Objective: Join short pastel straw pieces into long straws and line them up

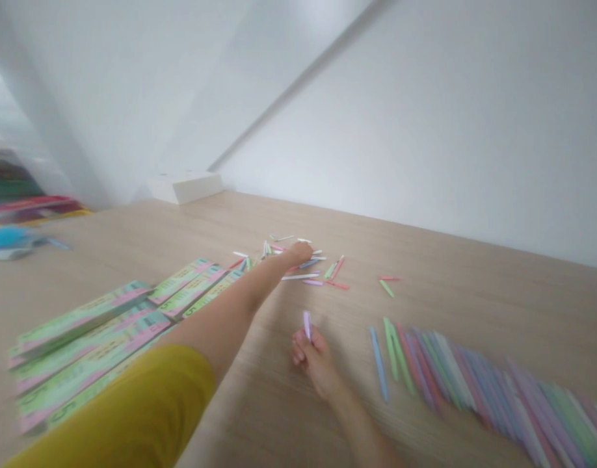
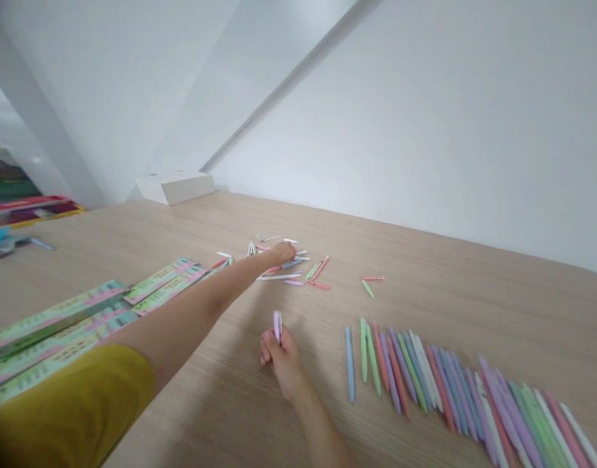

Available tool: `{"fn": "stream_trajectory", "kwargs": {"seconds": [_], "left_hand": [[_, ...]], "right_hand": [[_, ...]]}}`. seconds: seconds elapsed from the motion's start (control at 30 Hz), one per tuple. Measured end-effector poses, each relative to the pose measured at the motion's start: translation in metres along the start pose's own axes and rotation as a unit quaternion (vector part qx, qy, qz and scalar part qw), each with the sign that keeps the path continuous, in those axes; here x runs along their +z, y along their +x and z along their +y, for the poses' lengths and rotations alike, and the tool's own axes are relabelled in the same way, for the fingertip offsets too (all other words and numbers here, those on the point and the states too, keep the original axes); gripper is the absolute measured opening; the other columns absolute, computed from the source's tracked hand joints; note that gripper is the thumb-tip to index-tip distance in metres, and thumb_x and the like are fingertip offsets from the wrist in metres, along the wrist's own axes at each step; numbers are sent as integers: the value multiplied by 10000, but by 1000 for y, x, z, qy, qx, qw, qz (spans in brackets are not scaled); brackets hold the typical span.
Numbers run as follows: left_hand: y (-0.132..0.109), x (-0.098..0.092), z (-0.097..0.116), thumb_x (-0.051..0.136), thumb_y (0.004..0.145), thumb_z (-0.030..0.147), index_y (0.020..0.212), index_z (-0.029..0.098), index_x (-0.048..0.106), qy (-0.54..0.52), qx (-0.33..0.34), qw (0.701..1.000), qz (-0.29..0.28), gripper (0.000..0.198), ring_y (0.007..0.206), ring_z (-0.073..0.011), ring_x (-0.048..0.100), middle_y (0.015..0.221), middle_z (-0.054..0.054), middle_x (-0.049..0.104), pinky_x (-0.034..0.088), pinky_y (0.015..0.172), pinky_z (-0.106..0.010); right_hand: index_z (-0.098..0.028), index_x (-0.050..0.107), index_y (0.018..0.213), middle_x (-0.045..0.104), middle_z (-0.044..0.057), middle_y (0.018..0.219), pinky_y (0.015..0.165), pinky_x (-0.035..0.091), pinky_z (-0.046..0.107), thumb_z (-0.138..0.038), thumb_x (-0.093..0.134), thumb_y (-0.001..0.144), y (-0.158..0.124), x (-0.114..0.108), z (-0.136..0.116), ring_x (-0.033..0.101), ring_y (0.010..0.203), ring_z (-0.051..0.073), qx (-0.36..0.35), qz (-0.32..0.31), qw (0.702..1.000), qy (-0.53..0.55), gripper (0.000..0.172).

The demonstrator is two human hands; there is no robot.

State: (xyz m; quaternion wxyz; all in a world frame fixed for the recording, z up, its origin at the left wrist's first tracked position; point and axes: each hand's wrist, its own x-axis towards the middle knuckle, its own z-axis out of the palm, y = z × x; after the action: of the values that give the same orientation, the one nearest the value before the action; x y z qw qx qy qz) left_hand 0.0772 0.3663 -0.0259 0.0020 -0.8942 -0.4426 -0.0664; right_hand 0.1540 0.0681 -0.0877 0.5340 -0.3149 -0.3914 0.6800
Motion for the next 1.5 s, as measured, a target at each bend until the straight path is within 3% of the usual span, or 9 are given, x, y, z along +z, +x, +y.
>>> {"fn": "stream_trajectory", "kwargs": {"seconds": [0.23,0.57,0.73,0.9,1.07,1.17,1.33,1.43,1.5], "left_hand": [[-6,5,5,544,818,145,996,149,690,61,24,998,-19,231,1109,-273,528,1090,-173,659,395,933,-392],[2,12,15,575,803,176,951,140,675,58,26,998,-28,182,1058,-275,529,982,-150,667,420,887,-392],[-9,0,29,472,839,88,1009,141,651,11,30,998,45,252,1004,-224,539,1067,-141,615,399,912,-361],[-32,-36,21,464,842,76,857,138,657,-46,24,989,141,203,933,-208,545,968,-122,614,395,908,-355],[-98,-61,19,457,903,230,896,117,615,-135,-79,961,228,195,802,-181,568,863,-95,639,450,762,-315],[-167,-58,43,473,905,344,883,120,598,-333,-105,899,264,258,671,-133,552,742,-44,622,441,646,-253],[-275,-30,119,716,723,485,806,124,608,-681,-130,663,284,386,592,-90,520,701,-32,632,403,588,-222],[-304,-9,155,775,645,511,754,118,597,-795,-149,534,248,445,578,-103,549,678,-54,648,418,591,-245],[-311,0,165,796,623,500,721,107,601,-823,-159,480,258,450,581,-102,560,675,-62,653,421,599,-243]], "right_hand": [[-207,489,794,414,-83,544,530,316,215,-494,649,802,0,-1,-3,397,513,72,1,-16,1000,1,329],[-208,457,768,410,-86,534,507,293,214,-552,651,770,0,4,-7,395,504,73,-2,-23,999,-33,395],[-199,478,776,399,-84,548,534,308,219,-558,684,741,1,4,-7,387,518,70,-10,2,1000,11,415],[-195,484,778,394,-85,549,537,286,219,-564,713,710,4,4,-9,381,516,66,-12,4,998,61,439],[-191,498,730,406,-77,562,556,312,218,-510,744,708,5,6,-19,390,543,68,-44,21,995,88,404],[-186,529,732,424,-69,596,562,336,212,-451,779,690,3,12,-27,406,568,69,-46,29,991,122,367],[-185,555,711,477,-49,647,589,394,219,-361,791,690,-10,30,-24,464,622,85,-20,14,989,148,296],[-174,562,680,521,-30,682,634,430,228,-350,762,724,-21,37,-13,495,665,94,12,-1,991,135,270],[-171,570,682,540,-24,698,654,445,236,-341,756,729,-27,40,-8,502,675,97,27,-3,992,125,256]]}}
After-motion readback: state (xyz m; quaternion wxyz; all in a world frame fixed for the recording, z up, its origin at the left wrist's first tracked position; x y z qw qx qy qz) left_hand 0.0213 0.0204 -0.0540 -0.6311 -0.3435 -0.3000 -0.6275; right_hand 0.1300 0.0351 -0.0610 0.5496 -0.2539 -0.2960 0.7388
